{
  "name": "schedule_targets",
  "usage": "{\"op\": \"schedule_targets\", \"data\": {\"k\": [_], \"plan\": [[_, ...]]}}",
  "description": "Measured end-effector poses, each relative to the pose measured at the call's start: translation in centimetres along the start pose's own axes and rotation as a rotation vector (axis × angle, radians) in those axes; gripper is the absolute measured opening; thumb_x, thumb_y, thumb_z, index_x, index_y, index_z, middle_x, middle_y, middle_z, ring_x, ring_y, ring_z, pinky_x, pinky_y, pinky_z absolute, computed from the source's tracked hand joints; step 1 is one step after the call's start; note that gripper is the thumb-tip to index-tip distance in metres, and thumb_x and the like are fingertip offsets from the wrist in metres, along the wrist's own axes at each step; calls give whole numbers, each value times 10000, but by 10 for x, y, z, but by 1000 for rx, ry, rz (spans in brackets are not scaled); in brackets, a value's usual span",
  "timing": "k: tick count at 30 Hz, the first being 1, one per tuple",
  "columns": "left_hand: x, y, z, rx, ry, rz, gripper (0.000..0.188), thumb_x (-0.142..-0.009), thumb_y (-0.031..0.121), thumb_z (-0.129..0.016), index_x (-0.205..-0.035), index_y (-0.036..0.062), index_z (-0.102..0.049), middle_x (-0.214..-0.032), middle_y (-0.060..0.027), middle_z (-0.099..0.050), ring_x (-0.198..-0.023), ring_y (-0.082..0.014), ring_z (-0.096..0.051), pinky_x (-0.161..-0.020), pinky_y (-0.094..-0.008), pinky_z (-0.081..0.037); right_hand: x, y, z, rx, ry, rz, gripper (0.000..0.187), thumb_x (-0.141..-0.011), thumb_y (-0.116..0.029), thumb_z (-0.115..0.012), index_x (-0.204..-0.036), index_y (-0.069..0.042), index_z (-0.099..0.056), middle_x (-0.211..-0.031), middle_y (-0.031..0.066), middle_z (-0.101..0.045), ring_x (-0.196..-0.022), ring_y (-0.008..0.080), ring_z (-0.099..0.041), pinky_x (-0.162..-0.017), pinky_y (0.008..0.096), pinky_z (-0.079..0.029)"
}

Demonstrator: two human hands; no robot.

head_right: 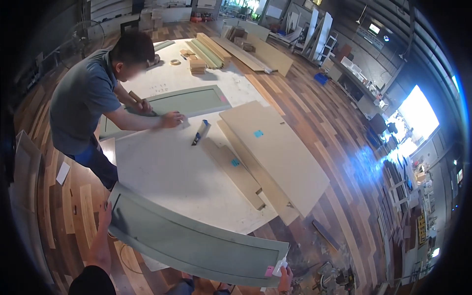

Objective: Applying glue into the grooves of a cabinet door panel.

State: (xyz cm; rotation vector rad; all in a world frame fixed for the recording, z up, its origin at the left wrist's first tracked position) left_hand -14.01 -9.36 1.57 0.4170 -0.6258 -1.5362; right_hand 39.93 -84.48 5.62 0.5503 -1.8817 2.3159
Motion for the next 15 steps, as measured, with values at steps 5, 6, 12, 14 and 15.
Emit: {"op": "schedule_targets", "data": {"k": [5, 6, 12, 14, 15], "plan": [[48, -90, 54, 234, -47, 61, 373, -1046, 379, -551, -1183, 37, -608, -1037, -67, -600, -1001, -200, -568, -874, -347, -469, -17, -25, -60, 70, -87, 62, 346, -954, -240, -638, -1170, 26, -689, -1006, 31, -688, -912, 125, -627, -816, 286, -493], [67, -132, 73, 410, 12, 67, 348, -1050, 358, -553, -1154, 31, -610, -996, -23, -568, -942, -147, -521, -821, -312, -445, -27, -28, -81, 68, -122, 60, 340, -953, -236, -642, -1165, 26, -695, -997, 23, -690, -909, 119, -624, -813, 280, -490], [146, -216, 117, 506, 63, 215, 330, -1057, 331, -553, -1157, 18, -581, -925, 31, -529, -852, -93, -484, -759, -285, -418, -40, -63, -172, 246, -346, 139, 339, -973, -246, -637, -1191, 5, -705, -983, 10, -697, -892, 93, -610, -780, 273, -485], [160, -246, 126, 641, 67, 234, 289, -1060, 307, -544, -1150, 36, -584, -904, 31, -515, -829, -88, -465, -714, -294, -407, -43, -74, -204, 311, -399, 123, 352, -981, -266, -633, -1201, 0, -700, -973, 6, -692, -877, 82, -598, -754, 274, -481], [156, -255, 124, 638, 57, 234, 289, -1060, 307, -544, -1150, 36, -584, -904, 31, -515, -829, -88, -465, -714, -294, -407, -44, -84, -220, 314, -428, 127, 360, -980, -270, -637, -1213, -1, -695, -978, 8, -694, -879, 82, -600, -752, 272, -481]]}}
Point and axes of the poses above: each hand's wrist, its own x-axis away from the middle knuckle, its own z-axis out of the back of the hand, y = z × x, the point moved 7 cm from there along -x, towards the middle knuckle
